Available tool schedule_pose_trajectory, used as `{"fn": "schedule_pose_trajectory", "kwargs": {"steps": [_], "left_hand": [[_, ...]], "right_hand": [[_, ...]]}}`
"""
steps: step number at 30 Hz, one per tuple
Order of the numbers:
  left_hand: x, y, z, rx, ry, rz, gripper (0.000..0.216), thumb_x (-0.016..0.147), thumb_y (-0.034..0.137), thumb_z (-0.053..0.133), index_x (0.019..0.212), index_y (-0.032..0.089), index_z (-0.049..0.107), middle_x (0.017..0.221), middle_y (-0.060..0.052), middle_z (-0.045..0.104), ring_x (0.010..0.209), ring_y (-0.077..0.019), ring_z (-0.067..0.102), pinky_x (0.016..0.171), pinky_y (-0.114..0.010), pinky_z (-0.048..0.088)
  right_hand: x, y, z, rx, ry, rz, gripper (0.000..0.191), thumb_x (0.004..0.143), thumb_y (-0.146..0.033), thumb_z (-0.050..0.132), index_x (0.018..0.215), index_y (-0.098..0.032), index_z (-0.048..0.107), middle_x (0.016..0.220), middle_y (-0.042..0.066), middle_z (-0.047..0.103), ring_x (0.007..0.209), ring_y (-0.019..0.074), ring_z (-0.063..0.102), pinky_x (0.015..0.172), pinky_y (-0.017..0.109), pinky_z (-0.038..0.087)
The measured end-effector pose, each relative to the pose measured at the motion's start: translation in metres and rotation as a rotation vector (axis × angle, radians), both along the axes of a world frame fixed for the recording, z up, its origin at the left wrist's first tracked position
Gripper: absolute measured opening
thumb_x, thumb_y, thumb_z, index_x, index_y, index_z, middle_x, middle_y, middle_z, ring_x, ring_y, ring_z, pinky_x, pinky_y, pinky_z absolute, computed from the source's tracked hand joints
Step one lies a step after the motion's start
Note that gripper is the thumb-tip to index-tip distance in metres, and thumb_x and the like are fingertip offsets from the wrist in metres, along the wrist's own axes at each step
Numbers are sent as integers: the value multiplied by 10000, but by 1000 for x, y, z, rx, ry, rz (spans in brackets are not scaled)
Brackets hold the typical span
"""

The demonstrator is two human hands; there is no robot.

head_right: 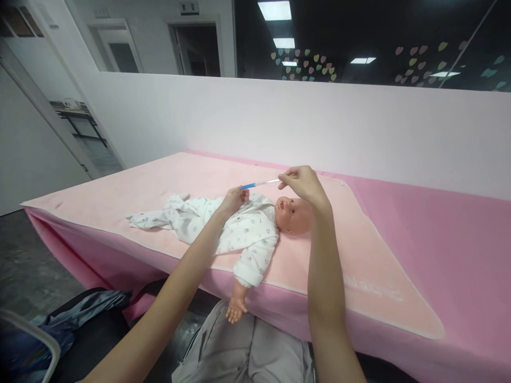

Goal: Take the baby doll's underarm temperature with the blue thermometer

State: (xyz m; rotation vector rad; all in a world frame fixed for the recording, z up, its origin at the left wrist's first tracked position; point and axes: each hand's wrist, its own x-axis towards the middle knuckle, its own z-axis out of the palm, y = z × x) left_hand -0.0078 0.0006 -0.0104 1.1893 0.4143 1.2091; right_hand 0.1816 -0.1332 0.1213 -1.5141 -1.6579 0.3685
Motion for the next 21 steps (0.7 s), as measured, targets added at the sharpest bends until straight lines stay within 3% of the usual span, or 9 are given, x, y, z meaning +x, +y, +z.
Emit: {"fn": "schedule_pose_trajectory", "kwargs": {"steps": [4,9,12,14,17,19,21], "left_hand": [[4,-10,2,275,416,20,263,663,372,699,734,119,702,655,-38,639,563,-96,509,546,-217,377],[4,-15,4,380,479,-10,252,655,360,695,767,135,719,784,-69,691,731,-165,592,663,-246,423],[3,-15,5,400,491,-29,243,643,346,703,760,134,721,781,-72,695,737,-175,600,674,-256,434],[2,-15,5,406,502,-31,236,640,340,704,749,131,721,757,-70,694,715,-173,600,658,-256,437],[2,-15,5,416,518,-24,234,641,338,703,742,128,720,743,-71,692,695,-167,599,642,-252,438],[2,-15,5,422,525,-17,246,645,346,700,751,125,721,737,-73,691,684,-164,596,633,-251,436],[3,-14,4,419,528,-16,256,655,353,691,761,122,721,729,-74,689,676,-164,594,623,-249,431]], "right_hand": [[7,-53,-29,50,6,-196,205,721,-370,584,679,-186,666,728,36,703,753,190,630,699,277,421],[-8,-121,-94,7,33,-522,188,733,-402,564,672,-249,655,687,30,700,739,242,652,673,314,441],[-26,-129,-131,-3,-23,-619,224,763,-409,516,649,-255,632,701,55,698,693,261,643,640,342,435],[-36,-122,-148,19,-158,-630,237,789,-366,484,630,-253,620,680,66,689,682,257,628,705,364,424],[-48,-104,-155,-32,-334,-567,250,793,-317,495,574,-241,586,611,73,663,632,245,599,779,394,386],[-56,-97,-145,-61,-315,-520,256,781,-349,524,557,-232,563,604,73,651,633,245,587,754,395,382],[-69,-98,-124,-5,-152,-452,266,779,-405,531,580,-230,558,640,65,648,681,242,586,726,379,394]]}}
